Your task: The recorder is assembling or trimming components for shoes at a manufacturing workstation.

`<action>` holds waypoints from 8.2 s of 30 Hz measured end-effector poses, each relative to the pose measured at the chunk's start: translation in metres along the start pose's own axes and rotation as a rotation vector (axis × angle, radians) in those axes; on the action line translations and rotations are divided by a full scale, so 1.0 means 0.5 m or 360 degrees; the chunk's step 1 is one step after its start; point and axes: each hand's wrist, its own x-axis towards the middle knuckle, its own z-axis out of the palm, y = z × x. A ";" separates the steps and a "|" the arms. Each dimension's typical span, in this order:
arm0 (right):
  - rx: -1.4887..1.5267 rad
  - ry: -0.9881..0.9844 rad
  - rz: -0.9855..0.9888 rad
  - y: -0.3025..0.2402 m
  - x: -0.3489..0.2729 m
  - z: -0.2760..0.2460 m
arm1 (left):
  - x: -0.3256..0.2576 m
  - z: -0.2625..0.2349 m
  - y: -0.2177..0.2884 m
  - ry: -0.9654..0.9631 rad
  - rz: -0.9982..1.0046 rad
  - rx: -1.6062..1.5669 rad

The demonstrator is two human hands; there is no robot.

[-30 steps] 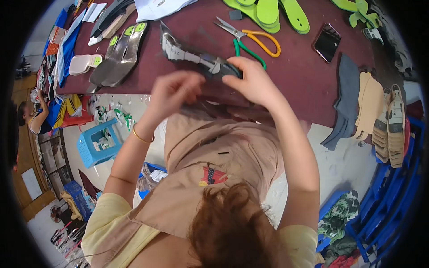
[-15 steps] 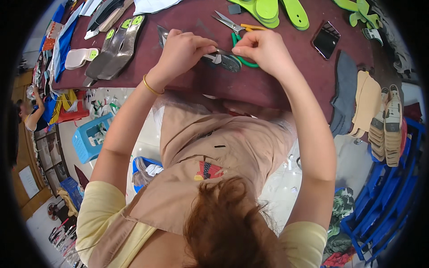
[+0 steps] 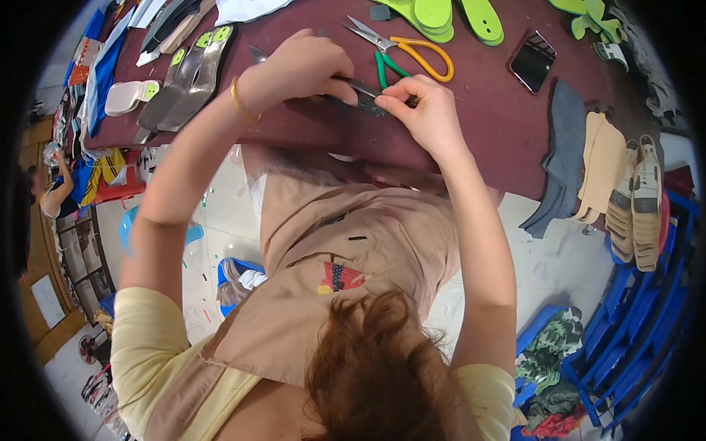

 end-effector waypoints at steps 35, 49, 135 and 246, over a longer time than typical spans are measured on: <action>0.1529 0.0041 0.0558 -0.129 -0.103 0.076 | -0.165 0.080 0.120 0.1051 -0.0646 -0.2343; 0.0233 -0.0362 0.0342 -0.092 0.017 0.004 | -0.157 0.097 0.082 0.0614 -0.1100 -0.2737; 0.0033 0.0193 -0.0546 -0.194 -0.015 0.070 | -0.134 0.088 0.117 0.0899 -0.0170 -0.3501; -0.0983 0.0209 0.0107 0.067 0.000 -0.065 | -0.109 0.182 0.129 0.0879 -0.0485 0.0095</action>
